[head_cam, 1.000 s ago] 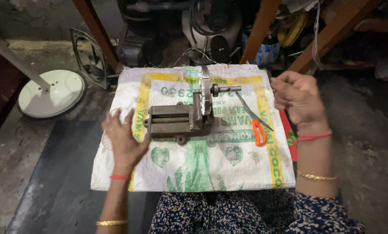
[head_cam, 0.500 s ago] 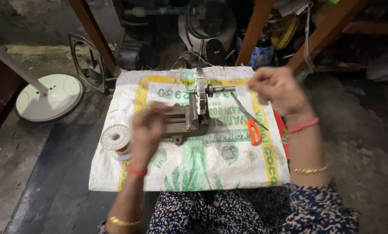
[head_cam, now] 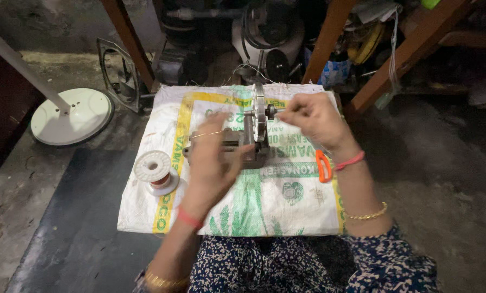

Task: The person operates a hand-cranked metal device to wind thread onto a spool. They use scissors to cut the thread, then continue winding by turning the crank and guiding the thread with both hands.

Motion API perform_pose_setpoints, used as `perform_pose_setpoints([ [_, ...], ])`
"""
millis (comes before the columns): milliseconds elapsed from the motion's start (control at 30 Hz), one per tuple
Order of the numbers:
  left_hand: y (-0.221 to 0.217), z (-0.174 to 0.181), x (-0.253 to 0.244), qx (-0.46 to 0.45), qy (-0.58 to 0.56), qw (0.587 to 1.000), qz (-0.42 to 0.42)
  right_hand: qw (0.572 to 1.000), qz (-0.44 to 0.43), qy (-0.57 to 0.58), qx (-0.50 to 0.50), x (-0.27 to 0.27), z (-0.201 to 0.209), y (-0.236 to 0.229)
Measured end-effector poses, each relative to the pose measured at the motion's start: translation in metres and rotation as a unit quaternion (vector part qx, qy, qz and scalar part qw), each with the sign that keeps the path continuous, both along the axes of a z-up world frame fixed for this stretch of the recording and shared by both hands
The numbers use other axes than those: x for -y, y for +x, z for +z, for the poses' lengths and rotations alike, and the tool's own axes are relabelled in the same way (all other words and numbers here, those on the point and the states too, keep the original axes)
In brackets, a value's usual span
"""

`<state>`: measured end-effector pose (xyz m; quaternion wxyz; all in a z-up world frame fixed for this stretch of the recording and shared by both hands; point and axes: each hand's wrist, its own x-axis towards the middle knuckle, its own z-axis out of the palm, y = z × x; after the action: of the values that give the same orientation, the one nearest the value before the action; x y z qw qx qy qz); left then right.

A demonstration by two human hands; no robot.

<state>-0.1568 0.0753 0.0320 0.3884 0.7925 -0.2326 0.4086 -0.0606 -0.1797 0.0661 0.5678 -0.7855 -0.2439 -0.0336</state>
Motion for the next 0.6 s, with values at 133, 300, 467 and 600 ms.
perform_pose_setpoints([
  [133,0.024,0.011,0.045,-0.155,-0.103,0.971,-0.153,0.991,0.107,0.053,-0.053,-0.028,0.01,-0.013],
  [300,0.032,-0.012,0.001,-0.16,-0.105,0.975,-0.11,0.999,-0.018,-0.036,-0.037,0.014,0.024,-0.011],
  [467,0.028,-0.031,-0.109,-0.146,-0.218,0.959,0.102,0.991,-0.028,0.122,-0.041,0.077,0.017,0.008],
  [600,0.023,-0.046,-0.17,-0.114,-0.093,0.938,0.314,0.981,-0.046,0.175,-0.07,0.103,0.005,0.017],
])
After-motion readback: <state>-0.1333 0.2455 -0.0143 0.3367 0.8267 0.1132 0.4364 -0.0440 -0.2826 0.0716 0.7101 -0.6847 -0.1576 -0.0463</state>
